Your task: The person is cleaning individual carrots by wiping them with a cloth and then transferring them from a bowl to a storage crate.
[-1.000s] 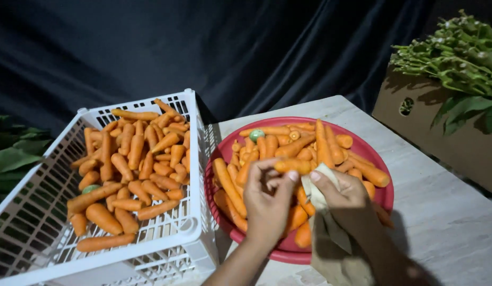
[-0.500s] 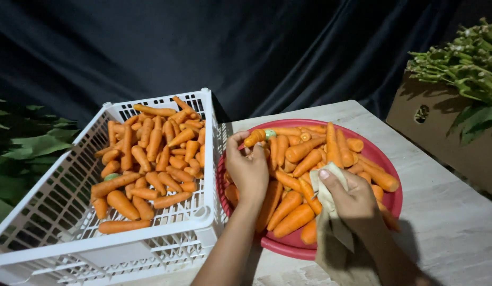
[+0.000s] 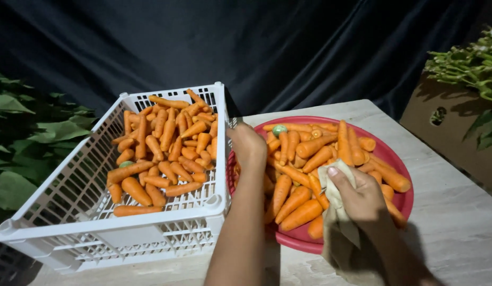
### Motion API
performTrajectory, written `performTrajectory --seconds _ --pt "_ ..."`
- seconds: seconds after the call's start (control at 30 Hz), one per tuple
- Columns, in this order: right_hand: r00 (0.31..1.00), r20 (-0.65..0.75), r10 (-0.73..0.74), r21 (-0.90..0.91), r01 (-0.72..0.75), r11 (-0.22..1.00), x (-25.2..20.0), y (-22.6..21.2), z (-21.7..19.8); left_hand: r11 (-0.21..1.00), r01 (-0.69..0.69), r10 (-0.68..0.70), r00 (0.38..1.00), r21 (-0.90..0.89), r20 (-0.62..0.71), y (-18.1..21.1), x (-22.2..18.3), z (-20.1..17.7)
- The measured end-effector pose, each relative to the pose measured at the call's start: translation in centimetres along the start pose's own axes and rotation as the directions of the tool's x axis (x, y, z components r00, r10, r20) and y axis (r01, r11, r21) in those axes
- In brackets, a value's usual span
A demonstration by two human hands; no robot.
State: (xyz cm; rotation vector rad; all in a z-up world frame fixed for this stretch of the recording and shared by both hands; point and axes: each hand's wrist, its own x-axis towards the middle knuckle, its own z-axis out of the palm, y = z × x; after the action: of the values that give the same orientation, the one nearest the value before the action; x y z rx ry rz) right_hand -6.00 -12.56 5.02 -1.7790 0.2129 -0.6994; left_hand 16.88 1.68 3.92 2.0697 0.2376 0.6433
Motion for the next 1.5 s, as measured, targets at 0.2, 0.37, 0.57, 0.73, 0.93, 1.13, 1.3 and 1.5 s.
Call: performTrajectory --seconds 0.2,0.37,0.57,0.73,0.93,1.13,1.3,1.5 --pt "0.999 0.023 0.033 -0.045 -0.032 0.998 0.6 0.7 -0.3 0.991 0.035 -0.052 0.99 0.126 0.132 1.6 -0.4 -1.9" --pt "0.998 0.037 0.049 -0.072 -0.046 0.996 -0.3 -1.0 0.0 0.994 0.014 -0.034 0.981 0.107 0.189 3.2 -2.1 -4.7" --pt "0.998 0.054 0.032 -0.058 -0.029 0.998 -0.1 -0.3 0.1 0.991 -0.024 -0.004 0.977 0.13 0.212 3.3 -2.6 -4.0" --pt "0.991 0.132 -0.036 0.009 0.036 0.999 0.0 -0.3 0.1 0.946 -0.252 0.244 0.968 0.203 0.061 3.1 -4.7 -2.8" --pt "0.988 0.144 0.055 -0.194 -0.026 0.981 0.7 0.6 -0.2 0.844 -0.408 0.325 0.905 0.348 0.274 6.1 -9.0 -6.6" --pt "0.984 0.173 -0.045 -0.112 0.064 0.992 1.2 2.6 -0.3 0.772 -0.56 0.361 0.776 0.302 0.517 7.6 -11.4 -14.6" --pt "0.988 0.153 -0.018 -0.298 0.064 0.952 0.9 2.2 -0.4 0.844 -0.534 0.419 0.721 0.056 0.552 6.2 -9.8 -21.1" --pt "0.984 0.158 0.077 -0.123 -0.058 0.991 -0.9 1.4 1.2 0.87 -0.436 0.235 0.777 0.23 0.584 2.3 -4.8 -27.4"
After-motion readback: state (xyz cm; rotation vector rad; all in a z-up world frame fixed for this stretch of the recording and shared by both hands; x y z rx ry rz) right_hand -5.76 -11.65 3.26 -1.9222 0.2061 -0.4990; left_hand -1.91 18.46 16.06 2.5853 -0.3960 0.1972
